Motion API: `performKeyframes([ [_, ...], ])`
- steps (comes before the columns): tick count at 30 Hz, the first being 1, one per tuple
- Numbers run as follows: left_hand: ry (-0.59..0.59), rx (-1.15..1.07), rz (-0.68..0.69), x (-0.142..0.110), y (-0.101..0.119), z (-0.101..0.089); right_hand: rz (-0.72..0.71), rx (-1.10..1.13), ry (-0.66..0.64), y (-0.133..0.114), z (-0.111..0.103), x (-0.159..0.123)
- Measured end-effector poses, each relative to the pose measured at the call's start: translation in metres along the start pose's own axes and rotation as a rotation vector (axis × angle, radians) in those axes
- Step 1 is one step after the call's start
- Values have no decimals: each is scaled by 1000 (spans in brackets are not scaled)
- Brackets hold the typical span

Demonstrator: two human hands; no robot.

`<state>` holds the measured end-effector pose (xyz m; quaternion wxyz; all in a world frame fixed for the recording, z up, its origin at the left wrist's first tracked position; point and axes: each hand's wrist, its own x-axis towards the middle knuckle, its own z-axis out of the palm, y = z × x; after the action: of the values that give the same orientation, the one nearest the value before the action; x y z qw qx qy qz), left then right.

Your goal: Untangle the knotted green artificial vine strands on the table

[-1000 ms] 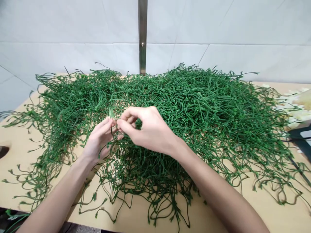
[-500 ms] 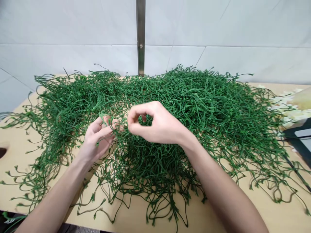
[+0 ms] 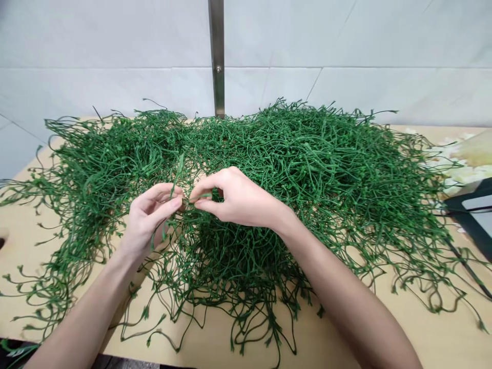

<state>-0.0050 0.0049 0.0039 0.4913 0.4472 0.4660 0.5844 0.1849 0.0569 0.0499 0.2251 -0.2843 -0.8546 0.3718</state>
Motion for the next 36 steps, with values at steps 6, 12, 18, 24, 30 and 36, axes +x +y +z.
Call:
performKeyframes([
  [6,-61,-44,-5,0,-1,1,158,101,-34,-2,-1,1],
  [12,-80,-31,-16,2,-2,1,158,158,-107,2,2,3],
  [18,-139,-140,-78,0,3,2,131,331,-180,9,1,4],
  [24,-198,-189,-150,1,0,-3,199,532,-92,13,2,5],
  [30,-180,-160,-143,1,-2,-3,262,630,-29,11,12,8],
  [36,-165,-137,-110,0,-1,-2,247,579,-145,15,10,8],
])
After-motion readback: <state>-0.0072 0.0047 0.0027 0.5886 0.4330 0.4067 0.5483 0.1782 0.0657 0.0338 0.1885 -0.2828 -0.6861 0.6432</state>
